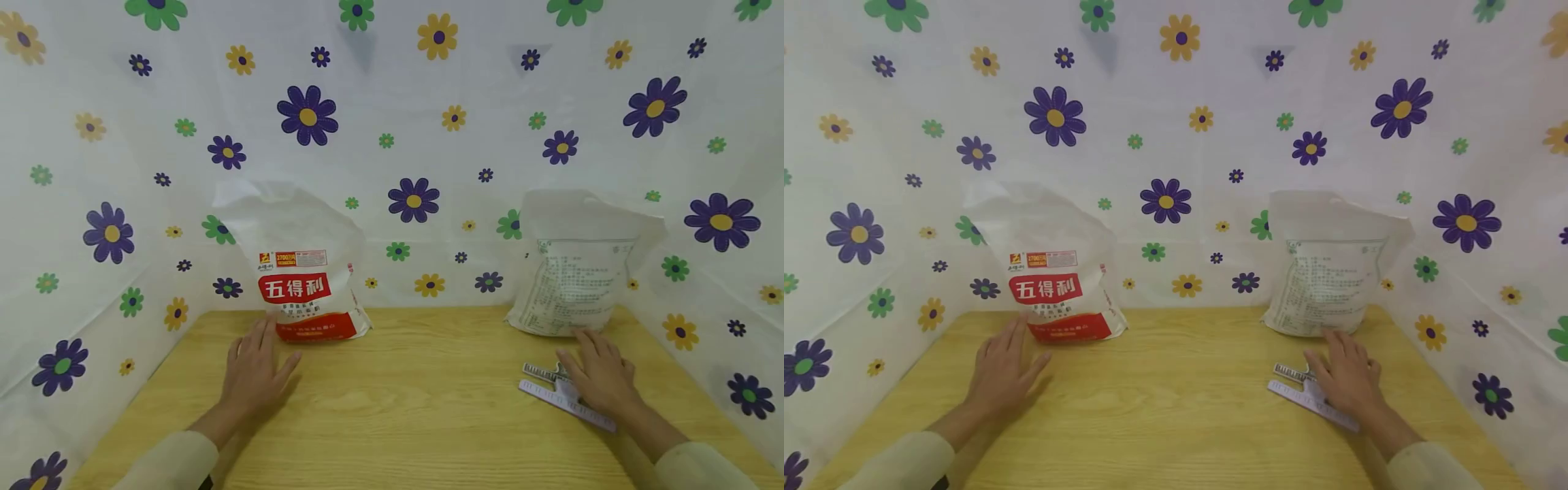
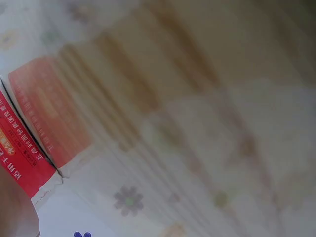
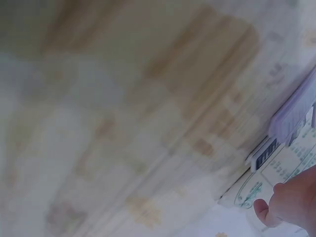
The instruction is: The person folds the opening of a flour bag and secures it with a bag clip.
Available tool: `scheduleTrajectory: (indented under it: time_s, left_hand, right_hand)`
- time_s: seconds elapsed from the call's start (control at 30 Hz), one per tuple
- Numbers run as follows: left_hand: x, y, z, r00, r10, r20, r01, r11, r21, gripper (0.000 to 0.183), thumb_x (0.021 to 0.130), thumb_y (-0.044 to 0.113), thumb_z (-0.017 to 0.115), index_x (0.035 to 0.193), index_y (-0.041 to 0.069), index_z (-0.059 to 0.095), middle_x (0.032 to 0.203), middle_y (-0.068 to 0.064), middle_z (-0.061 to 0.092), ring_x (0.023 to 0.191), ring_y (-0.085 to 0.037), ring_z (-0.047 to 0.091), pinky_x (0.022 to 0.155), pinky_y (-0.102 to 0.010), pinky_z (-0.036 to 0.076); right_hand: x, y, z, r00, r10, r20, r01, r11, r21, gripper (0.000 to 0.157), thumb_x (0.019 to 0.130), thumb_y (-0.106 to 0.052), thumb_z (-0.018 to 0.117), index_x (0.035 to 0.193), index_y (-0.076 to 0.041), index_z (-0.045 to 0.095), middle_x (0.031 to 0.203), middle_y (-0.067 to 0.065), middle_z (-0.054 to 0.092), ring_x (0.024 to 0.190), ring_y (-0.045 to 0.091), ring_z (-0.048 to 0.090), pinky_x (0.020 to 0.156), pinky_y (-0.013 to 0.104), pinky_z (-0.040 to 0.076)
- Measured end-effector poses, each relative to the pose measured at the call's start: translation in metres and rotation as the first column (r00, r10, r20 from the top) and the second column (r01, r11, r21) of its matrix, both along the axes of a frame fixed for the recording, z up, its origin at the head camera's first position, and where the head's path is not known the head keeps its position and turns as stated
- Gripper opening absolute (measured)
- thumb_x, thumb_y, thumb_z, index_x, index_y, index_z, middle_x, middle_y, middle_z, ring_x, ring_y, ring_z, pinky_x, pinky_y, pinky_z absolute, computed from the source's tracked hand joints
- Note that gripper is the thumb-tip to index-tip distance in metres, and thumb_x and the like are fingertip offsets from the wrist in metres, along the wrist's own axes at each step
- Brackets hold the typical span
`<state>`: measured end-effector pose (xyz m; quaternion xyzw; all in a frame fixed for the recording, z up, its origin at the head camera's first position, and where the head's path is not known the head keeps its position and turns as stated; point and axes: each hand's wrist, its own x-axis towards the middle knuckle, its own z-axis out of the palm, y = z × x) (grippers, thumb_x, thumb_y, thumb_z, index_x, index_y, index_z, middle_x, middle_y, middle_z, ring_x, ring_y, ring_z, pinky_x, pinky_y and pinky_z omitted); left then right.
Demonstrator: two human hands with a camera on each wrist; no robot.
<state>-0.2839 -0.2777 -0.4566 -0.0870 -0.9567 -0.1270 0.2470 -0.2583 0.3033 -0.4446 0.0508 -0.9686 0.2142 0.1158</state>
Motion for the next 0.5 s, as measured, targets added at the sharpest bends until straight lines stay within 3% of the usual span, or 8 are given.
scheduleTrajectory:
  time_s: [0.33, 0.5]
  left_hand:
    - [-0.002, 0.000, 0.004, 1.000, 0.016, -0.008, -0.016, 1.000, -0.005, 0.092, 0.092, 0.044, 0.066, 0.158, 0.004, 0.017, 0.157, -0.025, 0.032, 0.144, -0.045, 0.028, 0.110, -0.070, 0.019]
    - [-0.003, -0.003, 0.010, 0.999, 0.012, -0.046, -0.013, 1.000, -0.011, 0.092, 0.093, 0.045, 0.065, 0.159, 0.005, 0.015, 0.158, -0.024, 0.031, 0.143, -0.045, 0.030, 0.109, -0.071, 0.021]
  right_hand:
    - [-0.007, -0.019, 0.002, 1.000, 0.023, 0.006, -0.023, 1.000, 0.002, 0.071, 0.106, -0.052, 0.032, 0.152, 0.001, 0.028, 0.153, 0.032, 0.026, 0.136, 0.060, 0.023, 0.092, 0.079, 0.023]
    - [-0.009, -0.029, 0.004, 0.999, 0.041, -0.001, -0.041, 0.999, -0.011, 0.069, 0.106, -0.051, 0.033, 0.152, 0.000, 0.029, 0.153, 0.032, 0.027, 0.137, 0.059, 0.023, 0.094, 0.079, 0.021]
